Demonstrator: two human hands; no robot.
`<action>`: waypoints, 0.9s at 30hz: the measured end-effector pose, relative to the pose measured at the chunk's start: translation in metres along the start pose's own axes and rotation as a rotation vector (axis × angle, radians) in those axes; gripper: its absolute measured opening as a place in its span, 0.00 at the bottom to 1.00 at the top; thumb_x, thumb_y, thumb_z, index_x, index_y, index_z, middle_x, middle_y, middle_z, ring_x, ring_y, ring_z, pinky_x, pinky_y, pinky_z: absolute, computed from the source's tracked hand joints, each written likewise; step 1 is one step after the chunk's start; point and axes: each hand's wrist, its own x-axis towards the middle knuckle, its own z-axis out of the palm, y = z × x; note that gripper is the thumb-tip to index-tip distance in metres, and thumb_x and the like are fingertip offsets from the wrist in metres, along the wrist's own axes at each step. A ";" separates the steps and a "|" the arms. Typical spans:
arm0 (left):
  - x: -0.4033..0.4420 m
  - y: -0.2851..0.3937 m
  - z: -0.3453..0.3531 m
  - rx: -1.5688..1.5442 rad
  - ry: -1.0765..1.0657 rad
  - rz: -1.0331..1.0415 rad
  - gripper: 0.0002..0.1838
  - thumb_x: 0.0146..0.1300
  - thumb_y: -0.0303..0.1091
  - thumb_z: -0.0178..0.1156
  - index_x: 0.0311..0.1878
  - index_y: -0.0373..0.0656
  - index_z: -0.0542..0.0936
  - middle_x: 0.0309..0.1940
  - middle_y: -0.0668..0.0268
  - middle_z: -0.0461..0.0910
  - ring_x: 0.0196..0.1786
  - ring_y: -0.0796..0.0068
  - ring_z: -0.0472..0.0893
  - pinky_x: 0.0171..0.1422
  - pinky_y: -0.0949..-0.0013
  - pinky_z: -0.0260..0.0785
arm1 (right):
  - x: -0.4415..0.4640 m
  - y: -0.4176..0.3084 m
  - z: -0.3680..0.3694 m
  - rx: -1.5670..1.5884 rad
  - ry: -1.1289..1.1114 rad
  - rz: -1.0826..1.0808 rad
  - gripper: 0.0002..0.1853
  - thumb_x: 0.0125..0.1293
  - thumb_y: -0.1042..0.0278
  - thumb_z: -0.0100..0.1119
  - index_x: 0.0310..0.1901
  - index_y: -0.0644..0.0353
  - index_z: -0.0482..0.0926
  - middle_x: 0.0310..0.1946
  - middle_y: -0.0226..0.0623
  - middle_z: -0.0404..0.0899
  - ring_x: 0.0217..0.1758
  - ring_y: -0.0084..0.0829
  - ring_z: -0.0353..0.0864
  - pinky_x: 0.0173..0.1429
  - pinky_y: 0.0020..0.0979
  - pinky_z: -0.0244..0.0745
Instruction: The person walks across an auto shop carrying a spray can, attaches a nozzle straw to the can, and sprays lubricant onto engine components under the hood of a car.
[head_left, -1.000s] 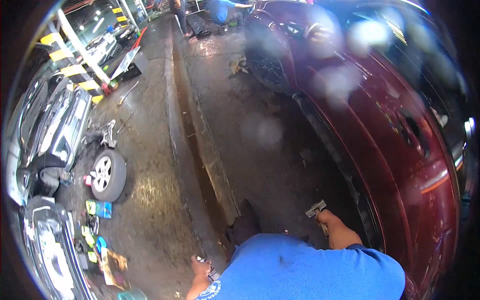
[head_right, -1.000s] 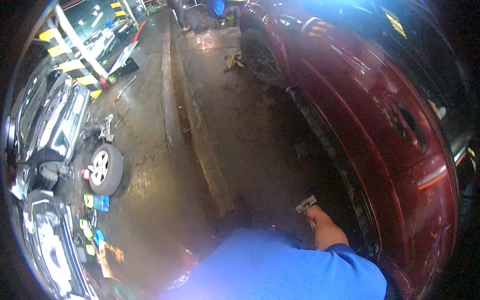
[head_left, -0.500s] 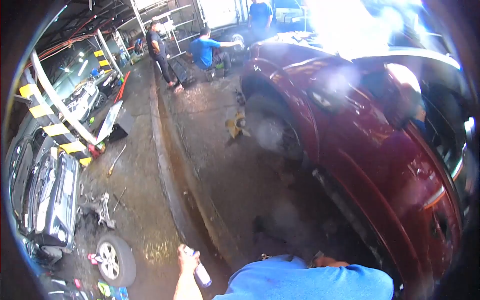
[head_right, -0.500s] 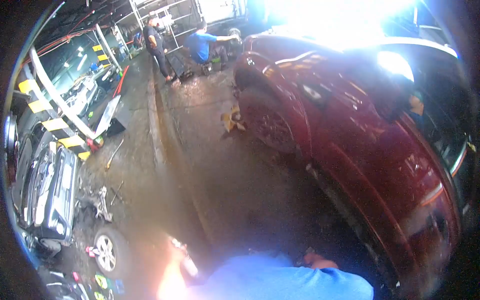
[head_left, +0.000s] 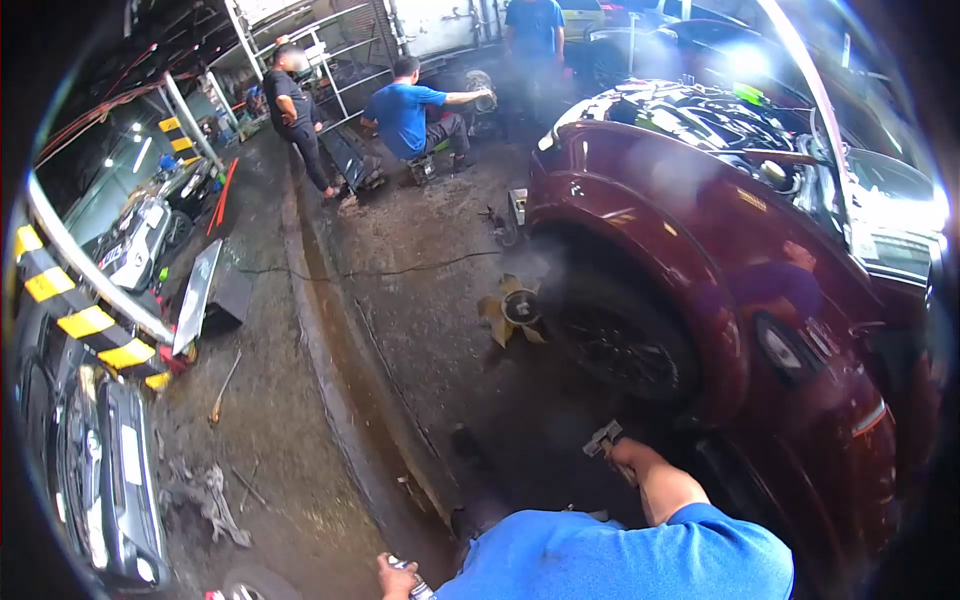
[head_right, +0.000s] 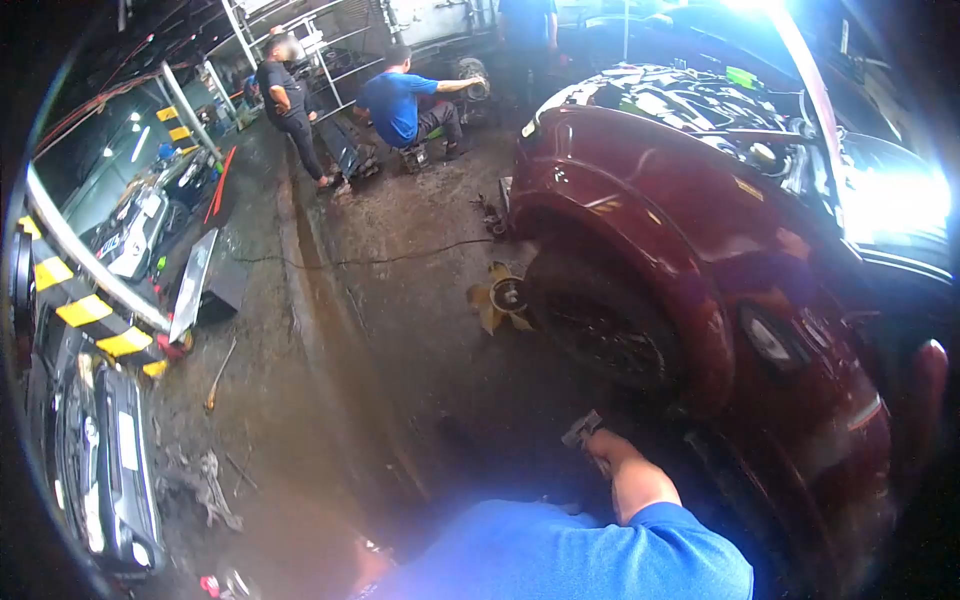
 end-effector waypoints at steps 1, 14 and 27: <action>0.035 0.022 -0.004 0.070 0.022 0.016 0.40 0.42 0.36 0.80 0.59 0.45 0.68 0.50 0.47 0.80 0.55 0.47 0.80 0.61 0.52 0.72 | 0.020 -0.030 -0.004 0.015 0.000 0.009 0.12 0.60 0.64 0.66 0.43 0.60 0.86 0.31 0.42 0.85 0.30 0.36 0.84 0.36 0.41 0.77; 0.464 0.469 -0.102 0.025 0.063 0.691 0.39 0.45 0.33 0.77 0.62 0.40 0.68 0.53 0.50 0.77 0.56 0.51 0.78 0.62 0.53 0.71 | 0.187 -0.174 0.041 0.040 -0.327 -0.076 0.20 0.56 0.65 0.65 0.52 0.56 0.86 0.54 0.48 0.83 0.55 0.42 0.83 0.57 0.43 0.77; 0.770 0.805 -0.015 0.229 -0.191 0.753 0.40 0.42 0.36 0.78 0.61 0.38 0.71 0.56 0.51 0.75 0.60 0.52 0.76 0.67 0.55 0.69 | 0.456 -0.399 -0.061 -0.098 -0.241 0.128 0.14 0.61 0.58 0.64 0.44 0.56 0.88 0.44 0.44 0.87 0.46 0.39 0.84 0.50 0.44 0.77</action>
